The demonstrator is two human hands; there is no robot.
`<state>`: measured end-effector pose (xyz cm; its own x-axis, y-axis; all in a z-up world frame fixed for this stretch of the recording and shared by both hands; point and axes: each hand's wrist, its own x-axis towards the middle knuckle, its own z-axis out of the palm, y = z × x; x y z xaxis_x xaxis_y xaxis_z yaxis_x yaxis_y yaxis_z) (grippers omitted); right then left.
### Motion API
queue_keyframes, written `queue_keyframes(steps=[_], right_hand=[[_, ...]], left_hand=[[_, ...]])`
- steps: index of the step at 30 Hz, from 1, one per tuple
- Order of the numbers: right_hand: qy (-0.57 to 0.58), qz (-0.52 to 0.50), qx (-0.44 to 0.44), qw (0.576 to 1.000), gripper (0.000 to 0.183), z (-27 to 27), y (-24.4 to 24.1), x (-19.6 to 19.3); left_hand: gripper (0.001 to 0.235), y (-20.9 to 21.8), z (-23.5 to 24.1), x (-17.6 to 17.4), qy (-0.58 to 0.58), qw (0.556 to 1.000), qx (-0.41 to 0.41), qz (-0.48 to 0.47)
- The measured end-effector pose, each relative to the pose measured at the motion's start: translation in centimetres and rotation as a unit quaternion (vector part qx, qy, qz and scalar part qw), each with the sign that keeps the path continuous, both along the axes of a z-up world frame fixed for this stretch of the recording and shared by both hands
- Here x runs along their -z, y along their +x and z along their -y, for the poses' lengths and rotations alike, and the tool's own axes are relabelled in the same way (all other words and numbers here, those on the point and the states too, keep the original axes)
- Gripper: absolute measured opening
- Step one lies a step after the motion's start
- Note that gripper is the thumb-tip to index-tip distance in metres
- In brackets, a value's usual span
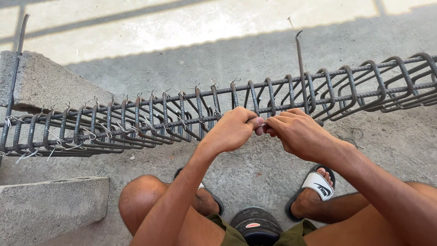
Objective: Tying wire around rebar intersections using a hook tool to secure a reinforcement cage
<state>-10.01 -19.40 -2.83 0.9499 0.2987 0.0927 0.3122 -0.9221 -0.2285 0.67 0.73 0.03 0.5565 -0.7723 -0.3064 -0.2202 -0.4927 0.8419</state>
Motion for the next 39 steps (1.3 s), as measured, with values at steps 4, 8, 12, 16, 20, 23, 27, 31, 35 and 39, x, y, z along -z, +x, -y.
queue_keyframes(steps=[4, 8, 12, 16, 20, 23, 27, 31, 35, 39], right_hand=[[-0.015, 0.02, -0.016, 1.0, 0.01, 0.1, 0.1, 0.5], [-0.024, 0.054, -0.05, 0.997, 0.01, 0.0, 0.4, 0.4], [-0.069, 0.092, -0.067, 0.991, 0.008, 0.0, 0.2, 2.3], [-0.128, 0.07, -0.098, 0.984, 0.011, -0.8, -0.1, 1.6], [-0.162, 0.078, -0.147, 0.973, 0.011, -1.0, -0.6, 2.5], [-0.127, 0.084, -0.131, 0.98, 0.014, -1.1, -0.6, 2.1], [-0.168, 0.125, -0.085, 0.974, 0.015, -1.1, 0.2, 0.6], [-0.16, -0.055, 0.028, 0.985, 0.042, -0.8, 0.0, 0.5], [-0.089, -0.106, 0.051, 0.989, 0.046, -0.3, 0.6, -0.7], [-0.079, -0.148, 0.067, 0.984, 0.047, 0.2, 1.1, -1.4]], left_hand=[[0.034, 0.5, -0.3, 0.1, 0.019, 1.0, 0.003, -0.002], [0.034, 1.0, -0.5, 0.0, 0.048, 0.999, 0.012, -0.019], [0.034, 1.1, -0.5, 1.0, 0.064, 0.997, 0.025, -0.02], [0.032, 1.1, -0.7, 1.5, 0.094, 0.994, 0.047, -0.027], [0.029, 1.3, -0.9, 2.7, 0.112, 0.988, 0.087, -0.058], [0.029, 1.5, -0.9, 2.2, 0.107, 0.989, 0.089, -0.058], [0.034, 1.3, 0.3, 2.2, 0.093, 0.992, 0.065, -0.05], [0.037, 0.0, 1.2, 1.6, 0.095, 0.995, 0.033, -0.006], [0.039, -0.5, 1.9, 1.9, 0.106, 0.992, 0.012, 0.065], [0.038, -0.7, 2.6, 1.7, 0.092, 0.992, 0.005, 0.089]])
